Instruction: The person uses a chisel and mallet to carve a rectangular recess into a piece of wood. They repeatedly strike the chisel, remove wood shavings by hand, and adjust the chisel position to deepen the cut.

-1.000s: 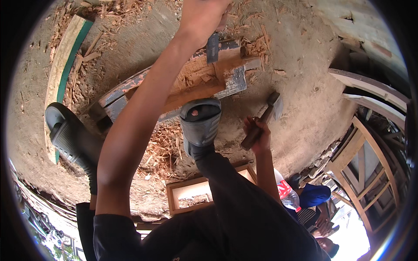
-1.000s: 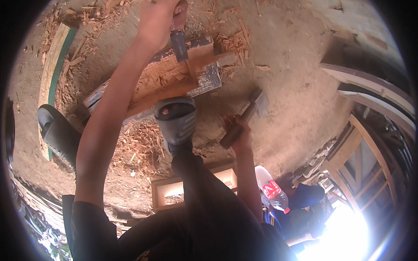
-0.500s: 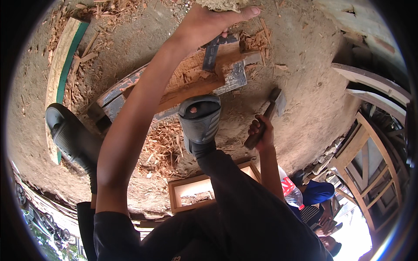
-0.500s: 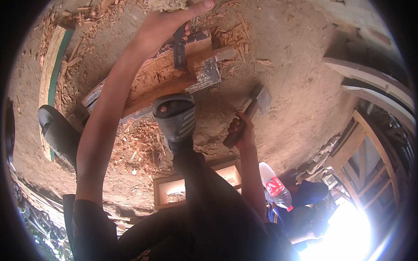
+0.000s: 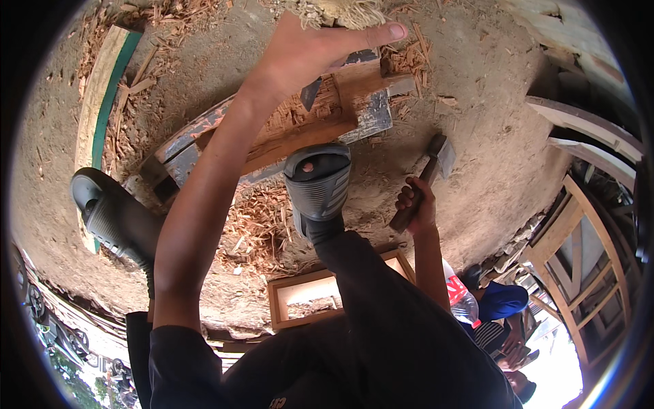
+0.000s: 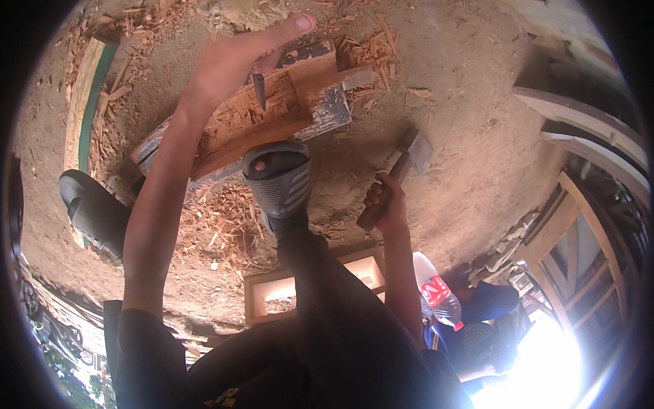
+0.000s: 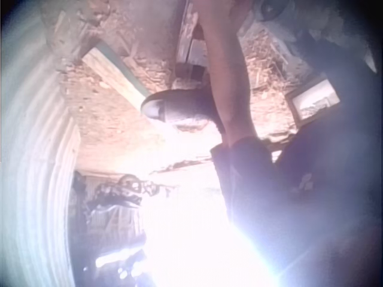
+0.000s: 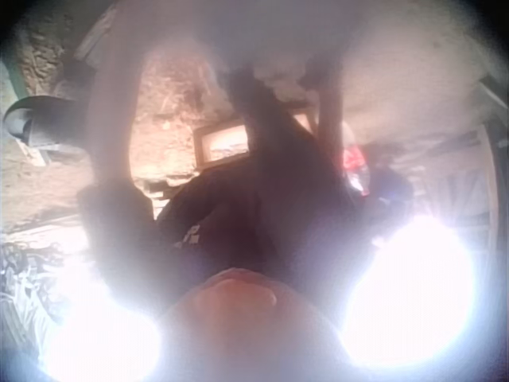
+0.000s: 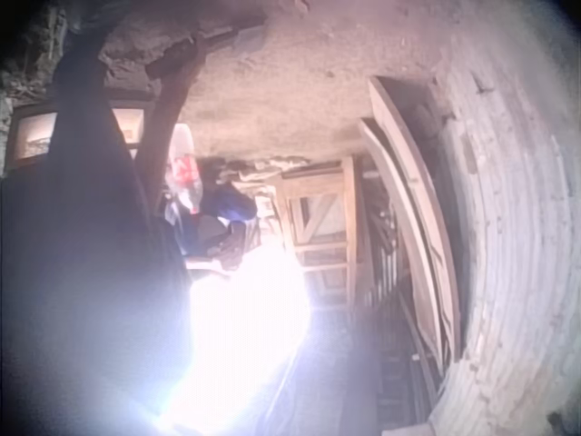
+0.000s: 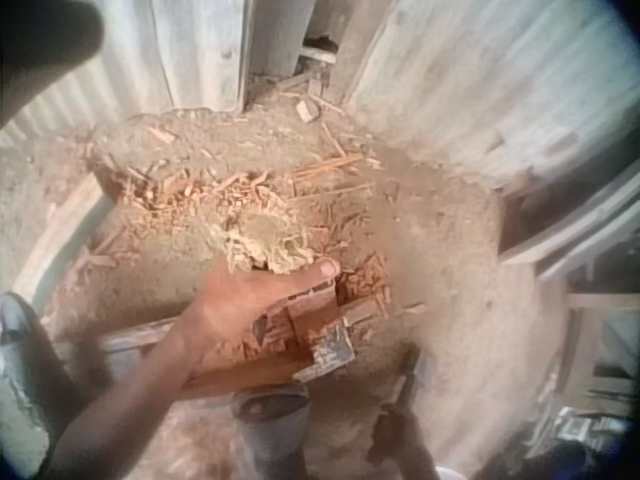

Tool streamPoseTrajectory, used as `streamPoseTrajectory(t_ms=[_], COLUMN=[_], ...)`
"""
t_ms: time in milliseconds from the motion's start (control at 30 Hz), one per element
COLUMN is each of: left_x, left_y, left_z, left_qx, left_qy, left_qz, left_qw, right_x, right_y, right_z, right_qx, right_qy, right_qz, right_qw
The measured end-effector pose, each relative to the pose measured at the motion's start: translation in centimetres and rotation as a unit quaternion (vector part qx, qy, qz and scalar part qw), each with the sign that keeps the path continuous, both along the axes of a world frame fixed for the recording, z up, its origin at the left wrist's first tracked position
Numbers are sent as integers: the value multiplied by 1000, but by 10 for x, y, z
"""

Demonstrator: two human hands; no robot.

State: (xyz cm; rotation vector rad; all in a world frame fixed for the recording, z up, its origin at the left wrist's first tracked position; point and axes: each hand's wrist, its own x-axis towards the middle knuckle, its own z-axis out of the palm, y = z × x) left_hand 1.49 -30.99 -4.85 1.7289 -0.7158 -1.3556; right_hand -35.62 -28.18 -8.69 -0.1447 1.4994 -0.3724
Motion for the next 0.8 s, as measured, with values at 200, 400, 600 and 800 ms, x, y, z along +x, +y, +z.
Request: streamPoseTrajectory(t_ms=[200, 400, 600, 800], left_x=[2, -6, -49, -99], left_y=[5, 6, 2, -9], left_z=[-17, -8, -25, -33], left_qx=[-46, -184, -366, -140], left_qy=[-23, 20, -18, -140], left_qz=[-32, 42, 78, -113], left_qw=[998, 982, 927, 974], right_x=[9, 4, 5, 3], right_y=[1, 1, 0, 3], right_z=[2, -1, -4, -3], right_qx=[-12, -5, -3, -12], right_qy=[11, 20, 28, 32], right_qz=[13, 1, 9, 7], right_qw=[1000, 1000, 1000, 999])
